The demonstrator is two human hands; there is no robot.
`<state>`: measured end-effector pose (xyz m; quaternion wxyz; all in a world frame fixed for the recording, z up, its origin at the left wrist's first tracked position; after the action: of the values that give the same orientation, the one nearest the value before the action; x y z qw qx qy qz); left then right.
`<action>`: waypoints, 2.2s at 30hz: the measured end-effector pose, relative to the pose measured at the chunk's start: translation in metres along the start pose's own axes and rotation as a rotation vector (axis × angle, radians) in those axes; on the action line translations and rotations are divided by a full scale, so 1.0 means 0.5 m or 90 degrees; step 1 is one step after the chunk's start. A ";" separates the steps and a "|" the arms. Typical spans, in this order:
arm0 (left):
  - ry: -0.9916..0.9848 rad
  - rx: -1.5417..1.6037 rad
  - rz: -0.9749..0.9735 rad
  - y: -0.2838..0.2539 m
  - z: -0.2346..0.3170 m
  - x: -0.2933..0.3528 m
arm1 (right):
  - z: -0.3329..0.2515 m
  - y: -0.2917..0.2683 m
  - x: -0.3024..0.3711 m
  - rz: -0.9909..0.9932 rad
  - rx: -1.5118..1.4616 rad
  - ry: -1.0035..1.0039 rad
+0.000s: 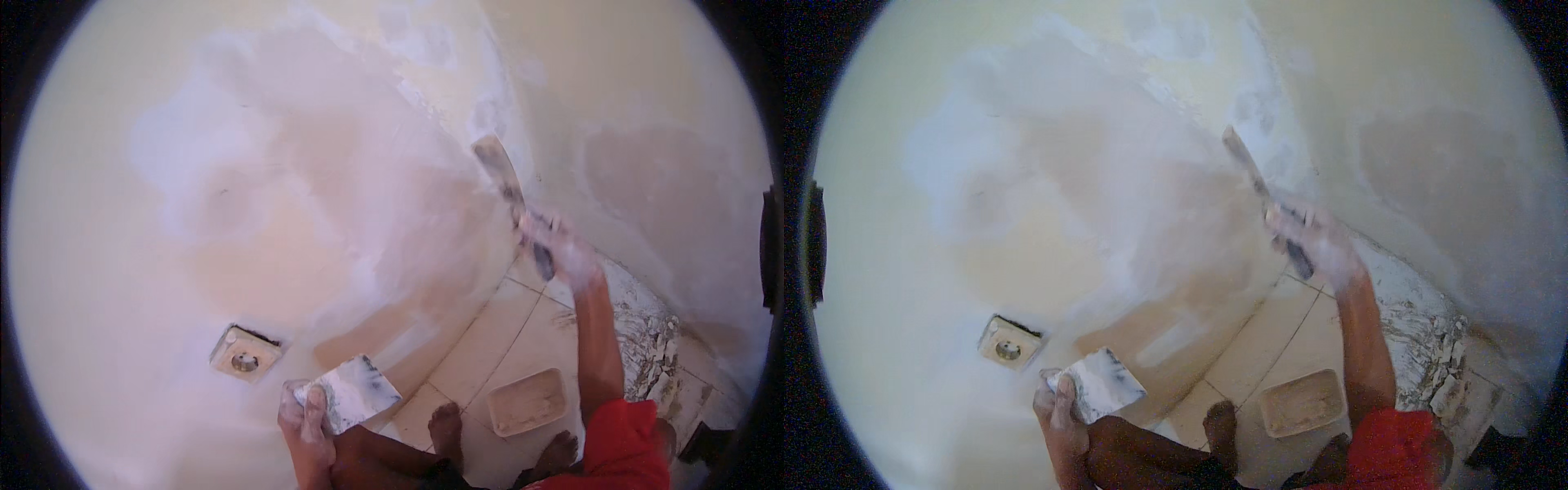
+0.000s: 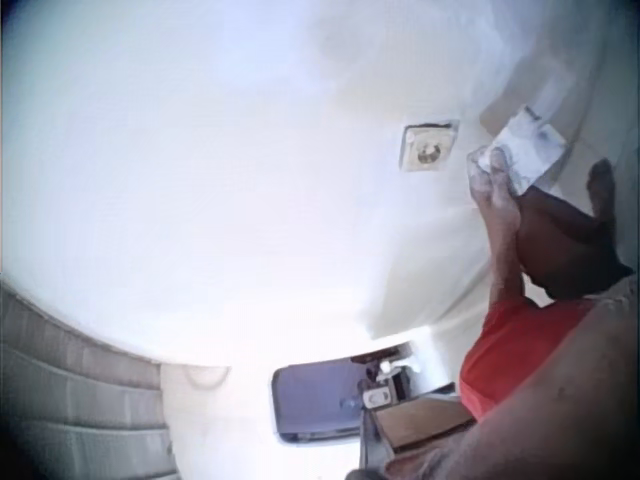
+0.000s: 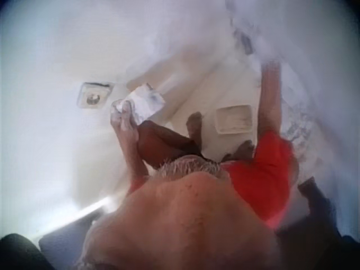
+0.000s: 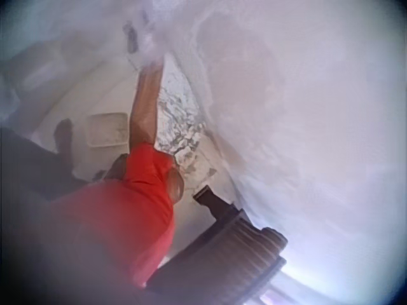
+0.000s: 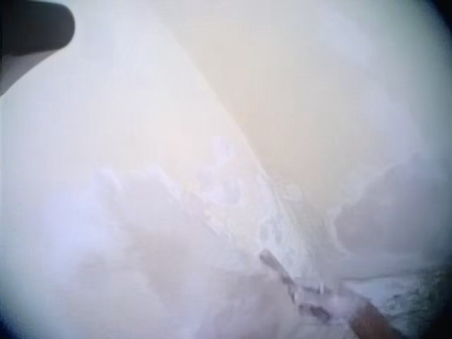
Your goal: The person applies plaster to a wall using putty knives, scoops additional plaster from a container onto a putty knife, and spreads the plaster across the wall surface.
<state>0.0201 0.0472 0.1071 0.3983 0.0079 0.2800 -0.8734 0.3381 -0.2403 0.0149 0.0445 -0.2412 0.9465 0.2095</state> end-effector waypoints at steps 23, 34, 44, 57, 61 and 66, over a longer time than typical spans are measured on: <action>0.160 0.410 -0.138 0.189 0.165 -0.113 | 0.009 0.125 0.118 0.058 0.426 -0.399; 0.876 -0.162 -0.053 0.173 0.250 0.000 | 0.095 0.191 0.200 -0.151 -0.297 0.238; 0.466 -0.190 -0.116 0.152 0.084 -0.044 | -0.025 0.038 0.009 0.161 0.275 -0.335; 0.472 -0.176 -0.190 0.122 0.080 -0.018 | -0.421 0.278 -0.047 0.245 0.820 -0.641; 0.441 -0.202 -0.210 0.117 0.078 -0.030 | -0.418 0.316 -0.091 0.193 0.866 -0.578; 0.549 -0.284 -0.216 0.120 0.091 -0.014 | -0.340 0.293 -0.093 0.188 0.900 -0.602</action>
<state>0.0764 -0.0023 0.1179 0.0912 0.2369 0.5957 -0.7621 0.3124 -0.1745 0.2329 0.5459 0.0808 0.7585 -0.3466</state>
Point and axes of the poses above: each hand's wrist, its own x-axis away from the middle knuckle, its own y-axis out of the palm, z = x × y, the point moved 10 cm from there along -x, towards the middle knuckle, and after that the axes turned 4 degrees about -x, right-handed, at the moved point
